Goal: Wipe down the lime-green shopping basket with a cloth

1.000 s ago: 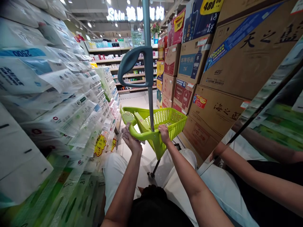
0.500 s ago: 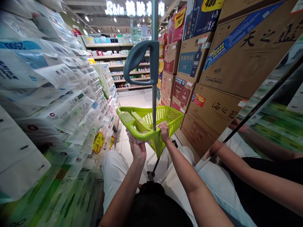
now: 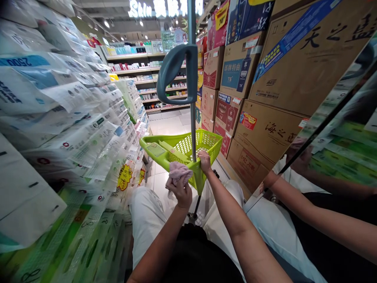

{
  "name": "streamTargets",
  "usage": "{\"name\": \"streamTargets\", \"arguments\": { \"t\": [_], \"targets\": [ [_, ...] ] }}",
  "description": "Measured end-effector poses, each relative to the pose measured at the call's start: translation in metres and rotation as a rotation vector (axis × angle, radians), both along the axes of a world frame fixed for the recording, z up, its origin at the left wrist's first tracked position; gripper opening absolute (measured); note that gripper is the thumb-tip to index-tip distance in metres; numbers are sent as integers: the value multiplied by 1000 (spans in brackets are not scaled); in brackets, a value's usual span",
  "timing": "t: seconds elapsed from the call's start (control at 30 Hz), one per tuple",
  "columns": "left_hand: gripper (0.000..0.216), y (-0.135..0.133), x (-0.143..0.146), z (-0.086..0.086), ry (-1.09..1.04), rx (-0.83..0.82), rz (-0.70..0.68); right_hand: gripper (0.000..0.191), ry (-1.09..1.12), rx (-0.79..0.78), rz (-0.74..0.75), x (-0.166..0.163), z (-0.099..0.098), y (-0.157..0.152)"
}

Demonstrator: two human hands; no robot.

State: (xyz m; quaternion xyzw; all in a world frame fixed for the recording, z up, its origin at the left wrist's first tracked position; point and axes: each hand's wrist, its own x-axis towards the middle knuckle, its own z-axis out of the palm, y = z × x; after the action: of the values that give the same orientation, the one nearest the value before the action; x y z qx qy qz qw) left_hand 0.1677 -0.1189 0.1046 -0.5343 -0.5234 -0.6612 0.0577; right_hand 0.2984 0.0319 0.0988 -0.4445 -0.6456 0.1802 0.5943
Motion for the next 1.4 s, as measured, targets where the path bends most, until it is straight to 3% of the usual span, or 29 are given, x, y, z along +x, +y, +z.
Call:
{"name": "streamTargets", "arguments": {
  "t": [0.13,0.2,0.4,0.47,0.57,0.67,0.77,0.9,1.0,1.07,1.2,1.27,1.4],
  "targets": [
    [27,16,-44,42,-29,-63,50,36,-93,-57,96,4,9,5],
    [29,16,-53,54,-22,-114,83,36,-86,-70,93,4,11,8],
    [30,9,-42,45,175,-59,-26,25,75,-79,8,5,10,0],
    [29,20,-50,51,170,-79,11,20,142,-56,-59,4,12,-16],
    [28,38,-61,64,71,-116,116,22,179,123,-196,-4,18,-51],
    [29,37,-55,59,107,-92,48,16,92,273,-327,-23,31,-86],
    [32,36,-53,44,196,-46,-101,18,-78,275,-214,-41,47,-104],
    [35,69,-72,46,-16,10,-24,28,-167,227,-220,-50,61,-97],
    [41,92,-67,47,-239,32,87,33,-155,235,-265,-48,62,-86],
    [42,92,-47,36,-323,41,118,33,-149,248,-295,-46,61,-82],
    [33,81,-20,9,-304,-44,5,32,-156,275,-283,-40,60,-82],
    [31,84,-28,10,-310,-58,24,32,-166,288,-263,-37,60,-83],
    [40,101,-58,32,-404,-54,145,32,-174,298,-262,-39,60,-85]
  ]
}}
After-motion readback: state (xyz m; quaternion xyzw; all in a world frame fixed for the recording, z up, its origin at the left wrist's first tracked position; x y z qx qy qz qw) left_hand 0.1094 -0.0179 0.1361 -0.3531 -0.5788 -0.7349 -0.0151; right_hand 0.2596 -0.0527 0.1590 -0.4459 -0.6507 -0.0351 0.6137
